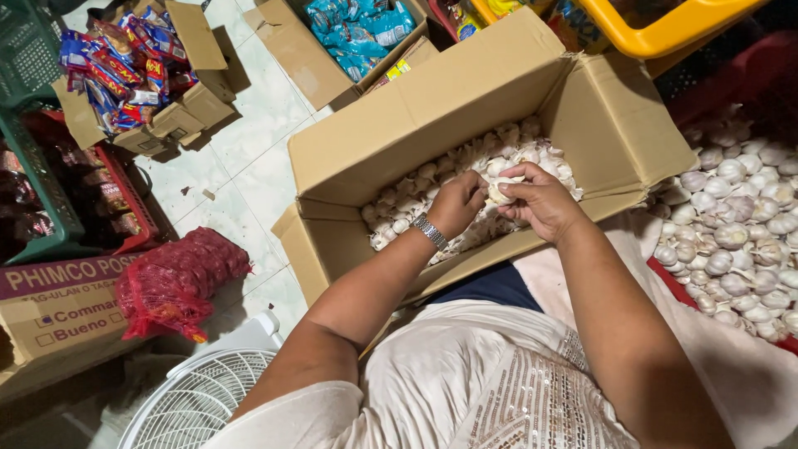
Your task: Sorting and cleaning garlic bulbs from a large pile into a cardboard box.
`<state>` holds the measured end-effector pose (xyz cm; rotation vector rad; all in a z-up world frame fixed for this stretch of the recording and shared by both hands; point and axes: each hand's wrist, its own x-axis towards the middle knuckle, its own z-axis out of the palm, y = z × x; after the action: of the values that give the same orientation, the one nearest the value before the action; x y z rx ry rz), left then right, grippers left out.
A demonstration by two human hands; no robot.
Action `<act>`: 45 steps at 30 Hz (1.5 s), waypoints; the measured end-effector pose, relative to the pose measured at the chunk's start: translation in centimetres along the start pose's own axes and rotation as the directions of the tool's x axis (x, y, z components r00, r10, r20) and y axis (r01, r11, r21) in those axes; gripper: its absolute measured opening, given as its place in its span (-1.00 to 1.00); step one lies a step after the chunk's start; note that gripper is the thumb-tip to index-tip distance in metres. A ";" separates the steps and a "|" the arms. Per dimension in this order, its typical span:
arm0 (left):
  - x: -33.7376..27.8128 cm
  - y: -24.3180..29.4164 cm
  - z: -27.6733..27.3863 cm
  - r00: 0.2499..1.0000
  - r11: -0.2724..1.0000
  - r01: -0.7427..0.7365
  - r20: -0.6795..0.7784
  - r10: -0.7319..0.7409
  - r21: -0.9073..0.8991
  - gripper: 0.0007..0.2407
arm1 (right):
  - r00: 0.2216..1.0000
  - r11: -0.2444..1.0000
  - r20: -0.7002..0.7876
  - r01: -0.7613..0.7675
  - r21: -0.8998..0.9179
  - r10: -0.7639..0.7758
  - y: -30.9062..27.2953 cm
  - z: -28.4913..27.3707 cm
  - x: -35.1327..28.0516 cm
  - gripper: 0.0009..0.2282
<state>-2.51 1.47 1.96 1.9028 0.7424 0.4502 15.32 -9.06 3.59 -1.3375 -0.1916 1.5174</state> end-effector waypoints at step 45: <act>1.0 0.1 -0.4 0.997 0.988 0.032 -0.061 -0.042 -0.153 -0.75 | 0.986 0.953 0.159 0.007 0.304 -0.058 -0.9 -0.4 -0.7 -0.70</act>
<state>-2.03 2.39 2.23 1.7360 0.7621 0.5313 16.05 -9.44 4.47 -0.9614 -0.0809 1.5599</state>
